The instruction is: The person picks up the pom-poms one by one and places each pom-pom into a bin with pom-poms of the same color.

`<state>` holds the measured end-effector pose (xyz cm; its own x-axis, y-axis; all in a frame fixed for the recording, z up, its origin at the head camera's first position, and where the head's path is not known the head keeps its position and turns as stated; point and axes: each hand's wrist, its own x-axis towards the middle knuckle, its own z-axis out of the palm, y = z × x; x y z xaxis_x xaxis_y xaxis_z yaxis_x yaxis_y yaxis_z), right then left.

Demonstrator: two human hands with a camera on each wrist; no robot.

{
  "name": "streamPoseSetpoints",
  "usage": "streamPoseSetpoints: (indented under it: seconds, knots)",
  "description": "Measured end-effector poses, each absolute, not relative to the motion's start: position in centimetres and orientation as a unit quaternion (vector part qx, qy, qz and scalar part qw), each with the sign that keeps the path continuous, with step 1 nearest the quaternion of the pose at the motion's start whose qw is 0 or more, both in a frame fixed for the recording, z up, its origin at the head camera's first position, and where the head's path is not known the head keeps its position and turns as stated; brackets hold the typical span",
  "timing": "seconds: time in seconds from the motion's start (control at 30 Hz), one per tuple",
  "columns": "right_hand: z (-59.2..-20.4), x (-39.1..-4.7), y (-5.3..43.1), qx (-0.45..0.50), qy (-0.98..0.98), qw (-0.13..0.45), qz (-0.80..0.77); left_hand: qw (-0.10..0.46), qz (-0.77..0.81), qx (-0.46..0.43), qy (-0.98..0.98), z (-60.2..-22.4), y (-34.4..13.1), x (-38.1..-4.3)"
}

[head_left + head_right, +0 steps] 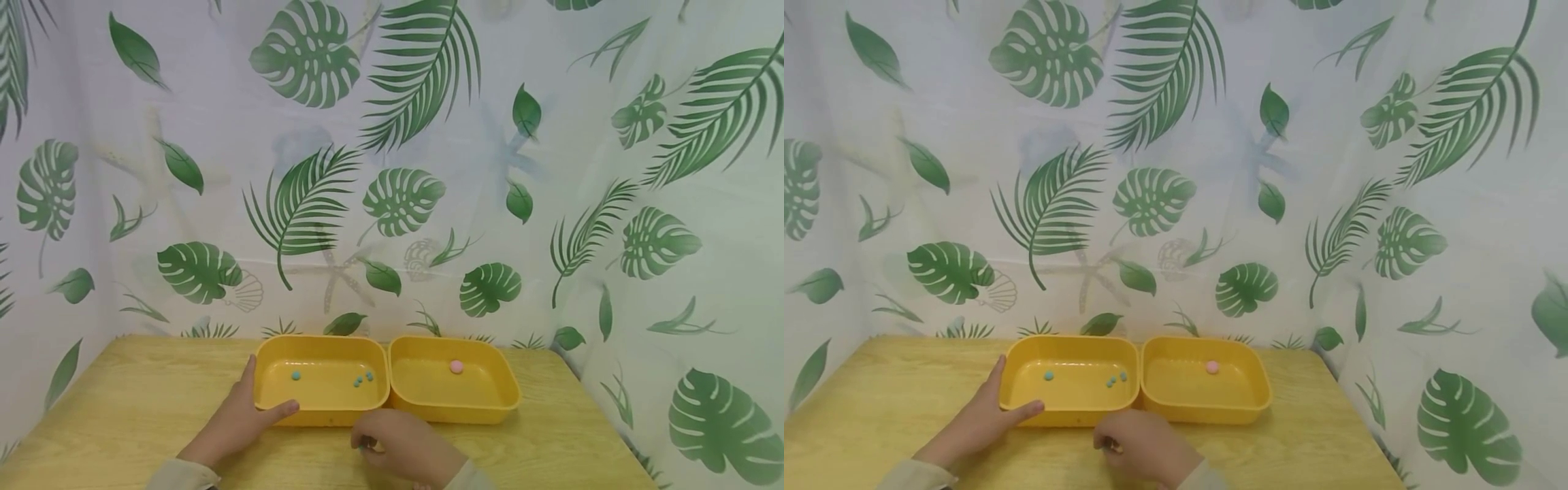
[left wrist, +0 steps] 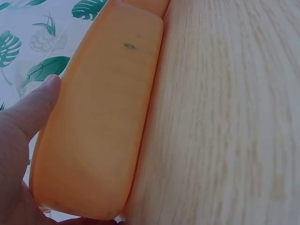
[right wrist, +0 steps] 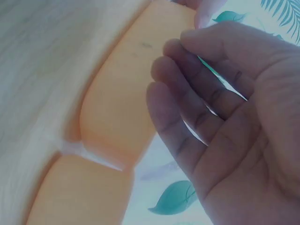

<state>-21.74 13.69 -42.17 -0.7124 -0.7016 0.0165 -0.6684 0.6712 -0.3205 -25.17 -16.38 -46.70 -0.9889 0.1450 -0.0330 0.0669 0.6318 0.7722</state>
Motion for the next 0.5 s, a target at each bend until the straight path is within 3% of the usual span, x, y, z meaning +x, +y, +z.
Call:
streamPoseSetpoints:
  seconds: [0.13, 0.5]
  knots:
    - [-41.9, -21.9, 14.2, -0.361, 0.916, 0.027, -0.172, 0.047, 0.424, 0.057, 0.903, -46.7, -16.4, -25.1]
    - [-41.4, -22.3, 15.5, -0.339, 0.907, -0.134, -0.210, 0.052, 0.431, 0.054, 0.899, -46.4, -16.3, -24.9]
